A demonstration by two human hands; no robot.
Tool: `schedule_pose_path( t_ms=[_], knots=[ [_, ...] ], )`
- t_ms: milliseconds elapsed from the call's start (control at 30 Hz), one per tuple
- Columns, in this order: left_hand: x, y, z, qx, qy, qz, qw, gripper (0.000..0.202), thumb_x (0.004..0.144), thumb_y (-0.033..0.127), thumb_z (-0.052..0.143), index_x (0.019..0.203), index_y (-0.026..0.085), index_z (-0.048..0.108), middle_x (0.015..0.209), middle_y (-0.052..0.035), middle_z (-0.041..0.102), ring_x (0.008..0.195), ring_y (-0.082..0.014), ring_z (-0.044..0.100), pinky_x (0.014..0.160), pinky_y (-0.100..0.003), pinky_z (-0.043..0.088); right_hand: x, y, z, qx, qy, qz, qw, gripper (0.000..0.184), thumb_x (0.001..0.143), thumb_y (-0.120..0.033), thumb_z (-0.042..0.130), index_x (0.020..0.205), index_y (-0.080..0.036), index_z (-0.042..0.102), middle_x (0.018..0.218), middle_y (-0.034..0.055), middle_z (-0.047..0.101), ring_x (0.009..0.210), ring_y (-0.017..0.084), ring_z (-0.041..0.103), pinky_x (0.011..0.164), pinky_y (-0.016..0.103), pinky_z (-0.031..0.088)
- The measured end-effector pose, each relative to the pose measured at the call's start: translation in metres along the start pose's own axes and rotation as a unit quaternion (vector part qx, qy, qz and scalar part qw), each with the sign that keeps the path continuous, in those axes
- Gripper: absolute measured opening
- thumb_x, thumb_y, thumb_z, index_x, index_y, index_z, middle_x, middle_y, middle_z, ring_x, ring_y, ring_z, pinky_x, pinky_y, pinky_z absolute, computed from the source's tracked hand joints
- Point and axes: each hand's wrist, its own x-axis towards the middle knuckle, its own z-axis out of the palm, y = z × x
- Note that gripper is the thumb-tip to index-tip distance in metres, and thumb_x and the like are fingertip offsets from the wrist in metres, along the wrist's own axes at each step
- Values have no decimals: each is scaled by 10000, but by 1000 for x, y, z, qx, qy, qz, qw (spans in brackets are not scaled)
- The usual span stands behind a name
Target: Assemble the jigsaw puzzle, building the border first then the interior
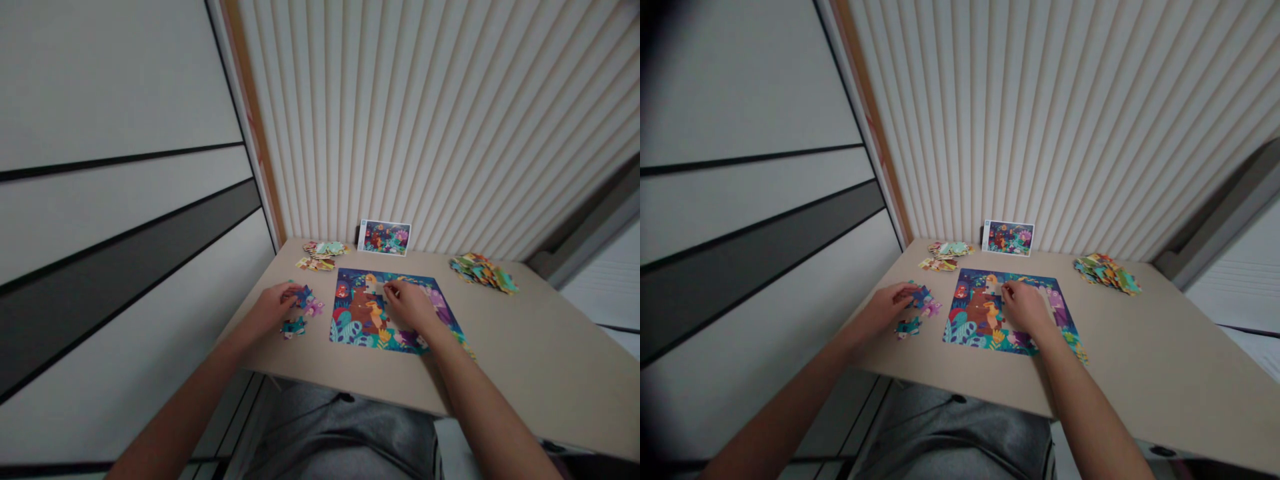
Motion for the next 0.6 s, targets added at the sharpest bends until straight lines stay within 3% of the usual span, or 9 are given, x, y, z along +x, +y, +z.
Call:
schedule_pose_path(
  t_ms=[133,267,433,600],
  knots=[
    [-26,5,-1,167,22,36,985,382,914,397,605,1255,252,696,1282,-87,706,1183,-300,651,1037,-433,481,-1,0,-1,-3,0,-5,1000,295,1017,-335,464,958,-211,725,909,74,761,802,196,673,656,273,347],
    [-51,2,-2,284,-15,55,957,392,927,384,610,1288,244,673,1316,-107,685,1226,-315,617,1082,-466,435,-1,0,1,-7,3,-8,1000,288,1016,-335,468,932,-220,718,881,61,758,790,201,672,647,281,336],
    [-68,-2,3,318,-43,89,943,371,933,330,598,1290,256,664,1296,-86,695,1217,-295,613,1088,-478,430,-1,0,3,-3,-3,-4,1000,297,1020,-346,466,980,-218,730,930,74,765,819,206,679,665,277,348],
    [-61,-5,4,355,12,100,930,356,982,343,517,1282,228,670,1356,-105,651,1248,-291,588,1094,-466,431,0,1,4,-1,-12,-2,1000,312,1021,-358,460,978,-219,737,926,82,762,825,206,678,669,276,355]
  ],
)
